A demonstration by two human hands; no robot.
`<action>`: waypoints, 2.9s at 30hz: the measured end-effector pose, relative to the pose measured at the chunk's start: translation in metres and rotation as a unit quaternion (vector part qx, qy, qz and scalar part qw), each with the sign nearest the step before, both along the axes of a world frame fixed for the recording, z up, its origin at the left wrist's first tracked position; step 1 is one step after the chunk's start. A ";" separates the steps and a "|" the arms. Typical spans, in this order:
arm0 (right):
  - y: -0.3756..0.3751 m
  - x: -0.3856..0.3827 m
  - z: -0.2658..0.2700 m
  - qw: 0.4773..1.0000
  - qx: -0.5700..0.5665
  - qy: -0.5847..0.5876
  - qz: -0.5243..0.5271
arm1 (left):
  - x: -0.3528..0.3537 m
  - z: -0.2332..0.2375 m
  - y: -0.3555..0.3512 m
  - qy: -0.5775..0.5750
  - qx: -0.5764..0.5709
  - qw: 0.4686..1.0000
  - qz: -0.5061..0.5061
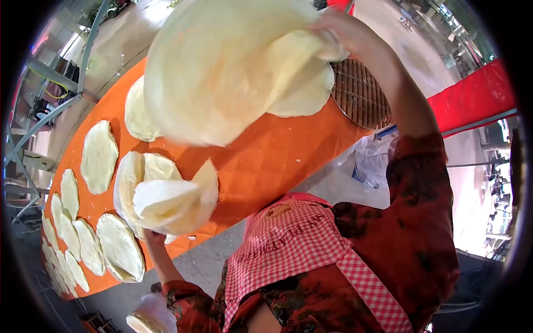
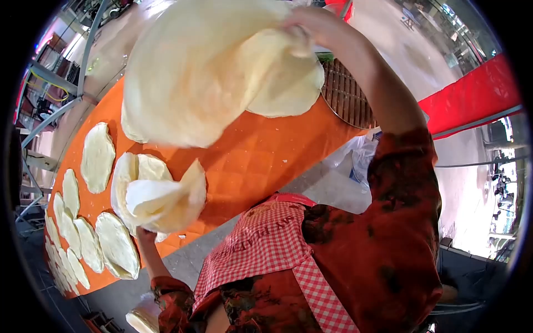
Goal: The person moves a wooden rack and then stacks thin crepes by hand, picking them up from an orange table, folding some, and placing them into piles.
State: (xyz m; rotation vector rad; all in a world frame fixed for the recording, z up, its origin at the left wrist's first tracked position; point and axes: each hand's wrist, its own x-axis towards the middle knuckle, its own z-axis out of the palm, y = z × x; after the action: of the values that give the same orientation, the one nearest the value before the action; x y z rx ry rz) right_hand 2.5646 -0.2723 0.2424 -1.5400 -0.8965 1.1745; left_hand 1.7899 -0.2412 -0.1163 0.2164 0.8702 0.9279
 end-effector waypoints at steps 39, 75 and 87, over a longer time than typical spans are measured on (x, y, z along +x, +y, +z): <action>0.025 -0.490 -0.127 0.813 0.142 -0.416 0.382 | 0.140 0.203 -0.052 0.067 0.192 0.974 0.099; 0.338 -0.324 -0.287 0.970 -0.076 0.172 -0.153 | 0.105 0.109 -0.055 0.374 0.008 0.920 0.112; 0.185 -0.527 -0.043 0.836 0.240 -0.376 0.320 | 0.048 0.146 0.008 -0.060 0.191 0.974 0.108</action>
State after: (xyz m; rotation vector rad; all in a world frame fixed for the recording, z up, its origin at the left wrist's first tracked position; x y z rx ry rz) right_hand 2.0375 -0.0871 0.1993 -1.2883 -2.1827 0.6251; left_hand 1.8381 -0.2334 0.0301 0.3964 0.6048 1.2985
